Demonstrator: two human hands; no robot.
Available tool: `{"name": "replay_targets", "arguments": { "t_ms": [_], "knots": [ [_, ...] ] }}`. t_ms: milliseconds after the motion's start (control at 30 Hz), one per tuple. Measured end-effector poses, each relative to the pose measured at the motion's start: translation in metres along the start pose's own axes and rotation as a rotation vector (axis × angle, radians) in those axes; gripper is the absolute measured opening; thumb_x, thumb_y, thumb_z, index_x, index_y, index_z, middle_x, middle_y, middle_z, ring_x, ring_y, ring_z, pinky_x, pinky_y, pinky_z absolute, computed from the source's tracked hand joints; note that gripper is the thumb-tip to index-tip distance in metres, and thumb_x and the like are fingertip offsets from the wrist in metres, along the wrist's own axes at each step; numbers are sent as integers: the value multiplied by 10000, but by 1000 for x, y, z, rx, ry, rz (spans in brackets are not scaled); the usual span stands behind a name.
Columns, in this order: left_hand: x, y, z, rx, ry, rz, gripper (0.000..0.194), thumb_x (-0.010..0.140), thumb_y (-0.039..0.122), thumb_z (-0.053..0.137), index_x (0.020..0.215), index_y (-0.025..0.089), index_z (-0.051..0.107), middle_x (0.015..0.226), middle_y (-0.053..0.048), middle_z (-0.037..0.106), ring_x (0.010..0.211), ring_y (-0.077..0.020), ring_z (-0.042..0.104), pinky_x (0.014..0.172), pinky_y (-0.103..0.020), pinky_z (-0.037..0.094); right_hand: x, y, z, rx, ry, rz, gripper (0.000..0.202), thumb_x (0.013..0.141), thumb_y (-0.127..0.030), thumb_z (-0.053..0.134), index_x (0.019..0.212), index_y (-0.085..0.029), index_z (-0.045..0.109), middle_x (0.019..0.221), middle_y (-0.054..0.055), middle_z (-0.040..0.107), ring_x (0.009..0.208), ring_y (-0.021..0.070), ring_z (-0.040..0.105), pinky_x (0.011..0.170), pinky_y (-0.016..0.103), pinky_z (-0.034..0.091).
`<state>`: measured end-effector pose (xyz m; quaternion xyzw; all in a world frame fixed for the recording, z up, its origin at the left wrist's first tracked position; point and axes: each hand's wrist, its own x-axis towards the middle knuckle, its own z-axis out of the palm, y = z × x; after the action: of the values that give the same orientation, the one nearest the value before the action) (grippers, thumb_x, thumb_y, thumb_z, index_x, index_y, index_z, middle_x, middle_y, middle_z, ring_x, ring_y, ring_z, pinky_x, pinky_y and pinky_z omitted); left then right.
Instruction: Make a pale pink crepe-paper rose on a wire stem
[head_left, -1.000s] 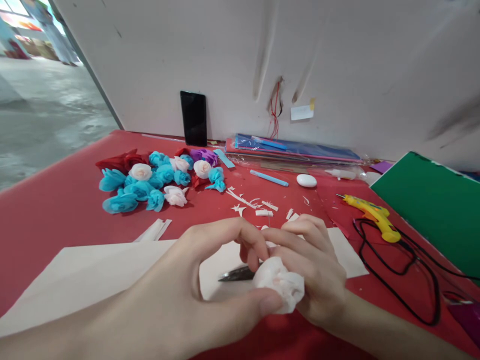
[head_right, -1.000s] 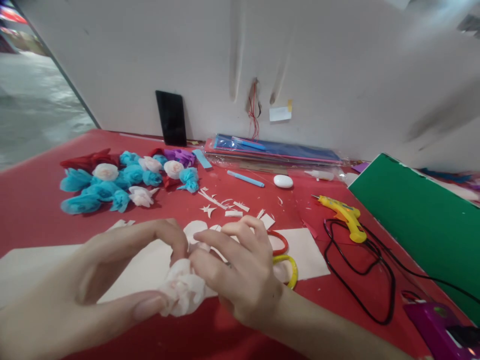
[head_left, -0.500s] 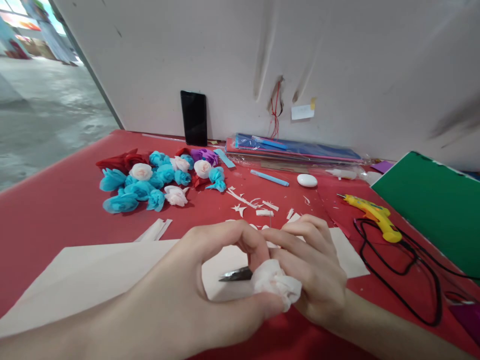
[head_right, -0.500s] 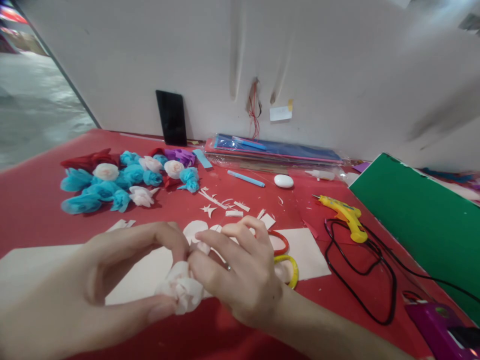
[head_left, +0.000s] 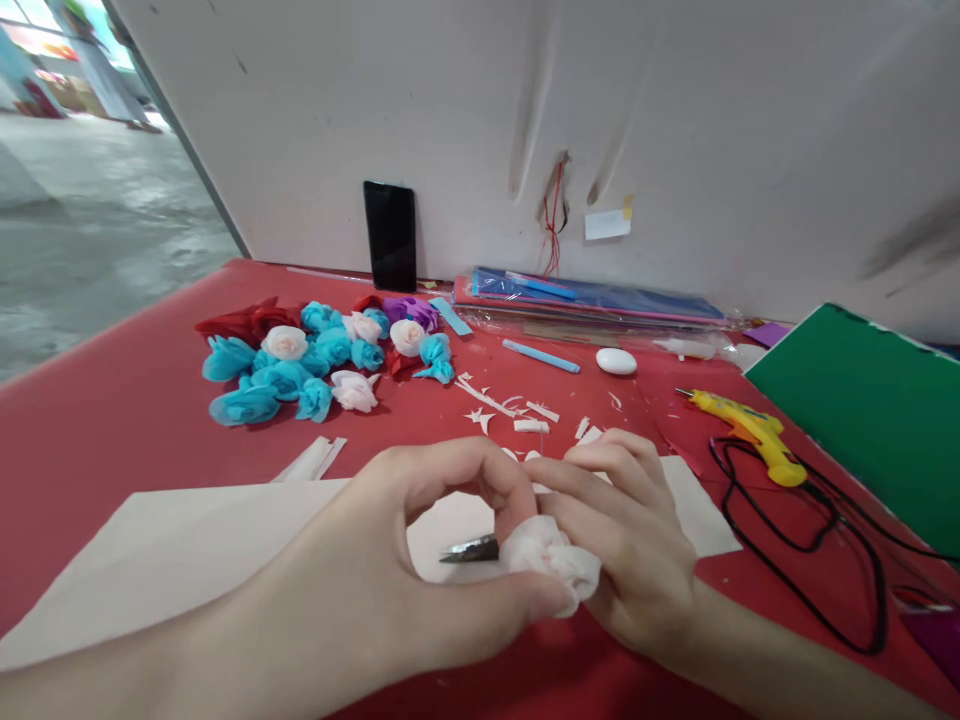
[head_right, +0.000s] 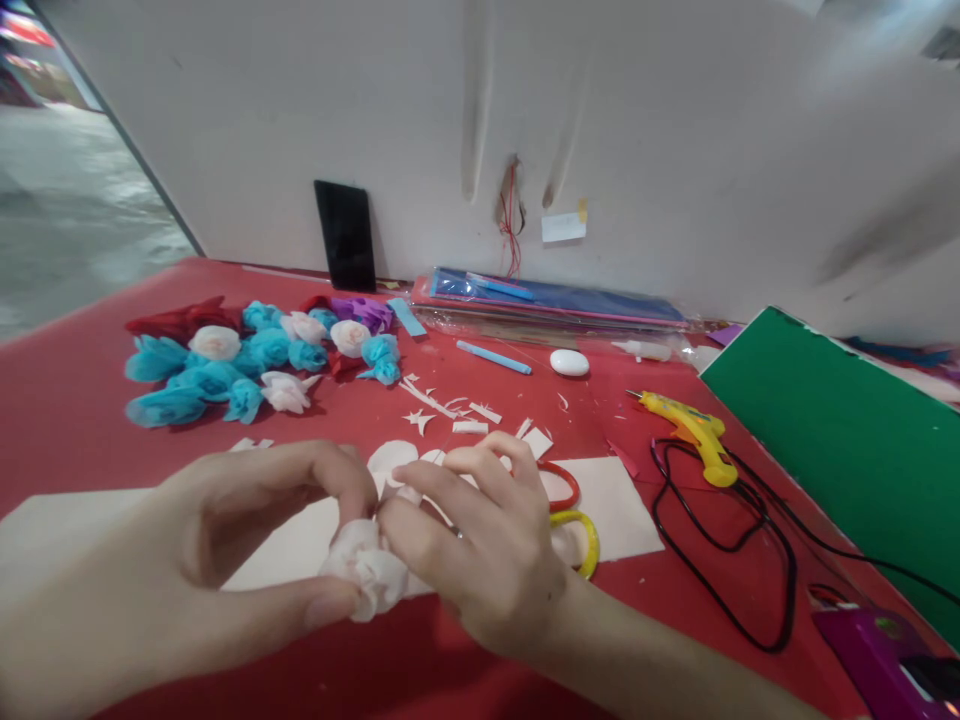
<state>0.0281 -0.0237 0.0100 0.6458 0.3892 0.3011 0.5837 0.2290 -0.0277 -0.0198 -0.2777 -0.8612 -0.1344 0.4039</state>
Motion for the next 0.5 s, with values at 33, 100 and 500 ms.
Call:
{"name": "replay_targets", "arguments": {
  "t_ms": [33,100,500],
  "knots": [
    [2,-1,-1,-32,-6,3,176,720,314,762,725,256,596,680,83,674,604,-97,602,522,-126,457,0,0,0,24,-14,23,117,939,-161,523,906,-178,634,926,38,784,748,170,590,770,352,412],
    [6,-2,-4,-181,-69,-26,166,722,263,777,736,255,611,690,85,674,639,-86,617,569,-114,472,0,-1,0,79,-41,96,119,918,-128,527,913,-189,629,887,12,767,736,166,589,770,351,411],
    [14,3,-18,-576,-234,-136,77,757,243,708,819,197,705,710,31,656,656,-100,577,647,-186,475,15,-12,-16,200,-33,235,183,910,-47,521,887,-179,645,718,4,668,690,153,553,727,340,469]
  ]
}}
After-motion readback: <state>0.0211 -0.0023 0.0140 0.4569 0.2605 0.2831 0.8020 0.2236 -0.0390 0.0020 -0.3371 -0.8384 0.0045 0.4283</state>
